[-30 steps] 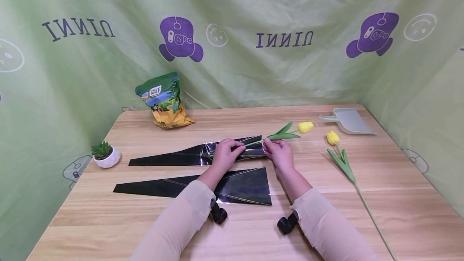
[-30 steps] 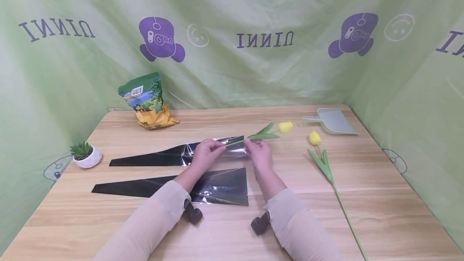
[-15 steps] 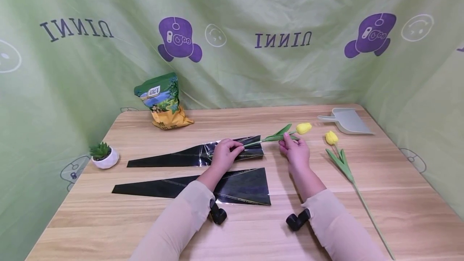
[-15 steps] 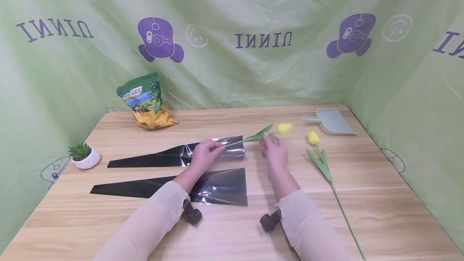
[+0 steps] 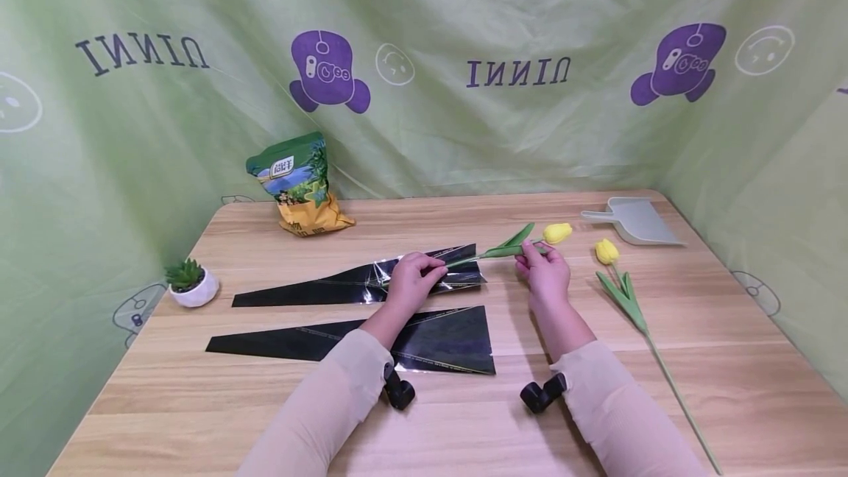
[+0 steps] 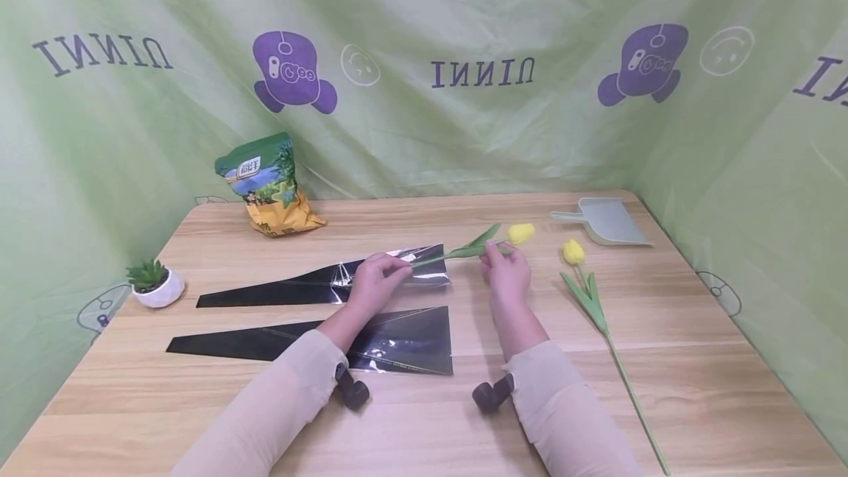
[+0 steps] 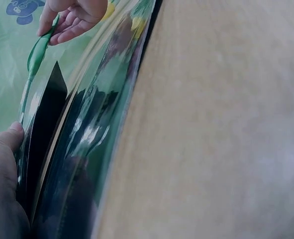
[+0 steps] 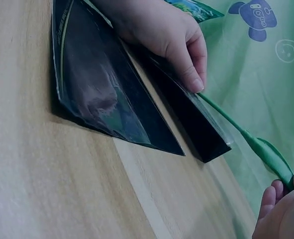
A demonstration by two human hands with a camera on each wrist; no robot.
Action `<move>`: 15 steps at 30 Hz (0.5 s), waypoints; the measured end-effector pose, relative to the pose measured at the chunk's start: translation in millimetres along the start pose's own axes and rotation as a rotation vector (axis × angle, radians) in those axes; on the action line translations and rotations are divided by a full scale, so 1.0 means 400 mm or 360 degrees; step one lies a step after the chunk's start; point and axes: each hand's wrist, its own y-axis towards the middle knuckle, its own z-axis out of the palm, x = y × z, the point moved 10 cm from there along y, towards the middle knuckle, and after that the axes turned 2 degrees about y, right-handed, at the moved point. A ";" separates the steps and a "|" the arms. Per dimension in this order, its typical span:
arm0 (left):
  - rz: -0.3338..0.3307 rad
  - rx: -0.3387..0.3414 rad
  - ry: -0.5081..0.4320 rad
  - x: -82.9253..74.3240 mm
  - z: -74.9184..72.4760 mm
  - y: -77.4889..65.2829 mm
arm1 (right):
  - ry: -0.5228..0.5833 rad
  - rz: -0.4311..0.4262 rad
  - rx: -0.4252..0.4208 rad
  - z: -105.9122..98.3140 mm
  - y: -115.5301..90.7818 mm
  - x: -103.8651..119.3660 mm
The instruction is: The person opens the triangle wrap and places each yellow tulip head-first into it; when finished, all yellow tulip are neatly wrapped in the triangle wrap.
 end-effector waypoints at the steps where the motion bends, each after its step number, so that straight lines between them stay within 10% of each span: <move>1: 0.0002 -0.0005 -0.0004 0.000 -0.001 0.000 | 0.0004 0.0000 0.0004 0.002 0.000 -0.002; 15: 0.0105 -0.0103 -0.0009 -0.023 -0.013 0.000 | -0.0013 0.0052 0.0071 0.055 -0.020 -0.055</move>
